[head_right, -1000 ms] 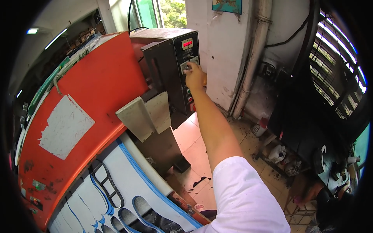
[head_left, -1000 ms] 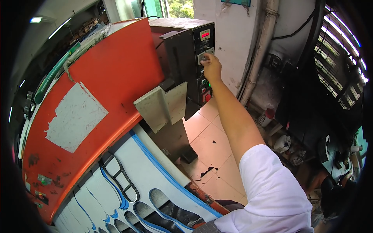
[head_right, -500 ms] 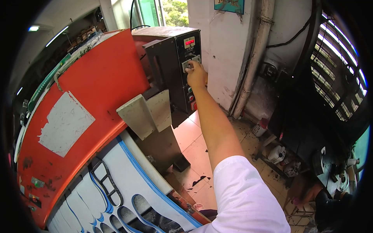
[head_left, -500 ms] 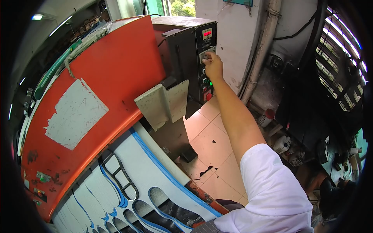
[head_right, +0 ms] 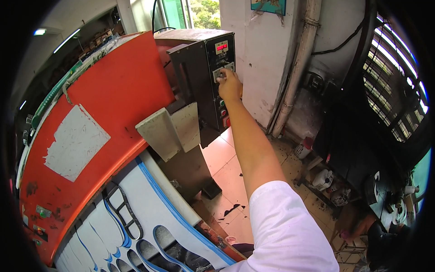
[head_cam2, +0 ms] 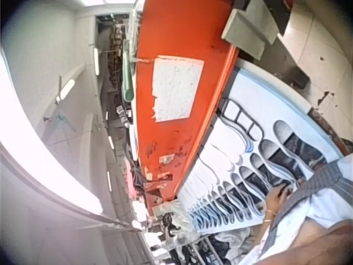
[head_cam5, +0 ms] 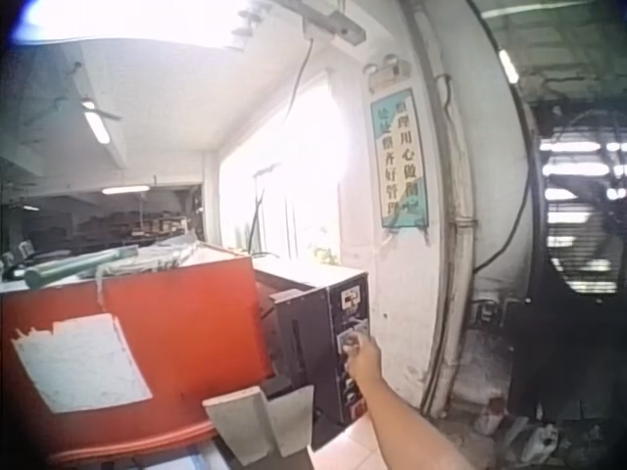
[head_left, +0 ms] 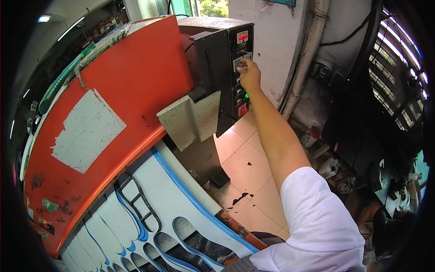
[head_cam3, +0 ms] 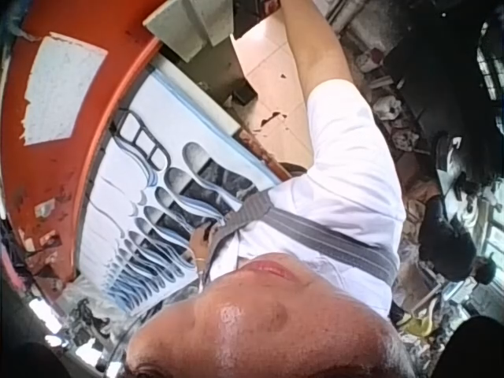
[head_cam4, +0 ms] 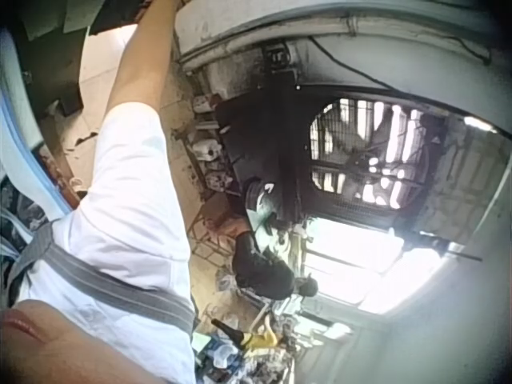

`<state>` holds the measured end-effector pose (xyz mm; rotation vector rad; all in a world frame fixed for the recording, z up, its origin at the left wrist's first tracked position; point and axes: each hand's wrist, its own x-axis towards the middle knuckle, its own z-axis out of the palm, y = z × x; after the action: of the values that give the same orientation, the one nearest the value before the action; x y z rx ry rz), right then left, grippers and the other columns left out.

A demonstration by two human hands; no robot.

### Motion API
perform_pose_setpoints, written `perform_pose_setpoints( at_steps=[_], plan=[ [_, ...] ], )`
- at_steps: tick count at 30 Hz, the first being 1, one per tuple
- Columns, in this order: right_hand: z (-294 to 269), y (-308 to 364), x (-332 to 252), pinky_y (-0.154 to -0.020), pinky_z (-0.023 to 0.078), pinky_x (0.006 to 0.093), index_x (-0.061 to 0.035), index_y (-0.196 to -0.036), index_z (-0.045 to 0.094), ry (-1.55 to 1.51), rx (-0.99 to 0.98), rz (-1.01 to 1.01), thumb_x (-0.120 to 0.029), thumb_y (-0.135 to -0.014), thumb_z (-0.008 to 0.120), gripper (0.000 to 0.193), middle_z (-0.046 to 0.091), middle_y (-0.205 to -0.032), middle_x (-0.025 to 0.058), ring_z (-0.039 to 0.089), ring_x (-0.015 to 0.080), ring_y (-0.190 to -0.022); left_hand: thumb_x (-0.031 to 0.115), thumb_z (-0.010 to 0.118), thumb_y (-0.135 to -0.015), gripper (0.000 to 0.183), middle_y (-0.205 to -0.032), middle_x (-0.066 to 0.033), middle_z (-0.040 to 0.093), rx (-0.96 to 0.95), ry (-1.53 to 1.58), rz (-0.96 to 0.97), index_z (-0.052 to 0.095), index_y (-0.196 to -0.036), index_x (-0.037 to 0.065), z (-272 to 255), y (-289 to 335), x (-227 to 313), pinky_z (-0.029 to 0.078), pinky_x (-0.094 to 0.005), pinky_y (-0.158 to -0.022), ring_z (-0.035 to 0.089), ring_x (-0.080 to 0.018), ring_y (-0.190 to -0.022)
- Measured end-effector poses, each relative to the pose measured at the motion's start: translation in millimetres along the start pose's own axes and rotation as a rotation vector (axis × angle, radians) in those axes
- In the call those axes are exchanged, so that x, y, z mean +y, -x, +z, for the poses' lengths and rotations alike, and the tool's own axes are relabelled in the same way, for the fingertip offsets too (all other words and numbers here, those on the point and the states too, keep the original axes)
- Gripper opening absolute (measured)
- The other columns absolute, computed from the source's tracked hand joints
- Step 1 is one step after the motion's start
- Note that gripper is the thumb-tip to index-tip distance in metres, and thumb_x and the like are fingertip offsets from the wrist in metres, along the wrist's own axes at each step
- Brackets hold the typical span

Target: The recorder is using a hydraulic cutting machine and a metal die to cut shoe insole shapes from a sheet of material.

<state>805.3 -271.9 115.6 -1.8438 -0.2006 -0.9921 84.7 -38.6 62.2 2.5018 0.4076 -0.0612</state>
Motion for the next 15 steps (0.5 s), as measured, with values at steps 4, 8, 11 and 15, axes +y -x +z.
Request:
perform_pose_setpoints(
  at_steps=[4, 8, 11, 15],
  plan=[
    [-1, -1, 1, -0.076, 0.048, 0.0345, -0.0191, -0.106, 0.063, 0.018, -0.020, 0.012, -0.014, -0.079, 0.070, 0.029, 0.061, -0.095, 0.0030, 0.062, 0.0217, -0.086, 0.016, 0.067, -0.082, 0.022, -0.095, -0.0130, 0.067, -0.052, -0.035, -0.035, 0.067, -0.102, 0.008, -2, -2, 1, 0.048, -0.0400, -0.074, 0.062, -0.0334, -0.084],
    [-3, -4, 6, -0.076, 0.048, 0.0350, -0.0191, -0.106, 0.063, 0.014, -0.019, 0.009, -0.013, -0.079, 0.070, 0.029, 0.061, -0.095, 0.0037, 0.062, 0.0224, -0.086, 0.017, 0.066, -0.083, 0.023, -0.097, -0.0138, 0.067, -0.080, -0.029, -0.038, 0.066, -0.104, 0.008, 0, -2, 3, 0.048, -0.0414, -0.076, 0.062, -0.0342, -0.086],
    [-5, -6, 7, -0.077, 0.048, 0.0361, -0.0184, -0.106, 0.063, 0.008, -0.020, 0.002, -0.013, -0.079, 0.070, 0.028, 0.061, -0.095, 0.0047, 0.062, 0.0235, -0.086, 0.018, 0.065, -0.083, 0.023, -0.096, -0.0144, 0.067, -0.073, 0.023, -0.063, 0.066, -0.103, 0.007, 0, -2, 12, 0.048, -0.0423, -0.076, 0.062, -0.0352, -0.085],
    [-3, 0, 0, -0.079, 0.049, 0.0372, -0.0170, -0.106, 0.063, 0.013, -0.041, 0.032, -0.013, -0.079, 0.070, 0.027, 0.062, -0.096, 0.0068, 0.062, 0.0260, -0.088, 0.019, 0.065, -0.083, 0.022, -0.094, -0.0154, 0.067, -0.091, 0.009, -0.105, 0.067, -0.102, 0.006, -3, -1, 19, 0.048, -0.0421, -0.075, 0.062, -0.0361, -0.084]
  ],
)
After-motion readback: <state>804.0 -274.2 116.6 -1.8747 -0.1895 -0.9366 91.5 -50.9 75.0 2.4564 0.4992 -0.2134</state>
